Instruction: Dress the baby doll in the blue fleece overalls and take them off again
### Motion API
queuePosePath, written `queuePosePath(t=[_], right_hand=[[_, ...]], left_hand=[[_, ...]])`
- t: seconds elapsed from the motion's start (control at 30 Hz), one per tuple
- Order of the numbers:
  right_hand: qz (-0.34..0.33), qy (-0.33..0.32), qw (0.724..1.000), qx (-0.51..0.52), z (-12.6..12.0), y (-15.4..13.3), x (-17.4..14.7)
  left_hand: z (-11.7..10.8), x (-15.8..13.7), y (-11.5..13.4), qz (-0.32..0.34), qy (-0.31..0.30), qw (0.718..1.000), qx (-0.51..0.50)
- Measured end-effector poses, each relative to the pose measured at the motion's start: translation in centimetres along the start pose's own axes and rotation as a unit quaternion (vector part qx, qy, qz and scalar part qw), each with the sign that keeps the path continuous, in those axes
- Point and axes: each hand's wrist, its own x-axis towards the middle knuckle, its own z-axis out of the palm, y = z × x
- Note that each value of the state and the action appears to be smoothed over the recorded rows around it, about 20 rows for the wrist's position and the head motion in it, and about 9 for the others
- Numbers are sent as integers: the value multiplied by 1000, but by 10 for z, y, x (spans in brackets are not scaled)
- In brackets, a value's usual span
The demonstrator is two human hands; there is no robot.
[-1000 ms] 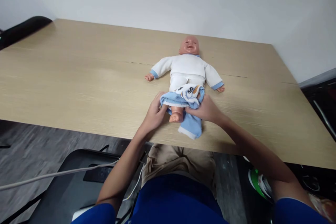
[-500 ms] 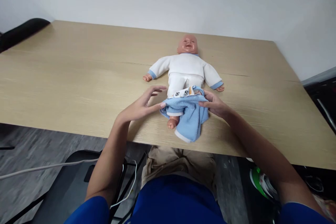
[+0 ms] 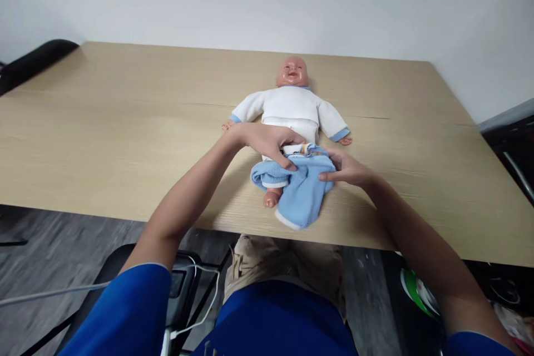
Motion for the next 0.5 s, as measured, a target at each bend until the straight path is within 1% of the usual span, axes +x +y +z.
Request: queuePosePath(t=[0.03,0.07,0.1,0.13,0.17,0.27,0.3,0.33,0.4,0.5], right_hand=[[-10,32,999,25,2,2,1],[-15,52,998,44,4,2,3],[-16,58,997,56,6,2,4],[-12,45,997,59,6,1,4],[-5,18,998,54,6,-2,4],[36,-98,994,-4,0,-11,-3],[48,-125,991,-26,-1,-14,-6],[56,-138,988,-41,-3,-16,-9],[55,-119,990,-45,-4,-18,-14],[29,-34,999,-15,-2,-17,-15]], left_hand=[[1,4,-1,16,-25,999,-23],[3,7,-2,32,-21,998,-50],[4,10,-4,44,-14,996,-73],[6,13,-7,50,-9,994,-93],[7,15,-9,51,-11,992,-111],[9,19,-14,38,-37,986,-156],[10,19,-14,34,-44,985,-162],[11,20,-15,32,-49,985,-163],[13,21,-15,37,-63,986,-151],[16,22,-17,50,-103,984,-136]])
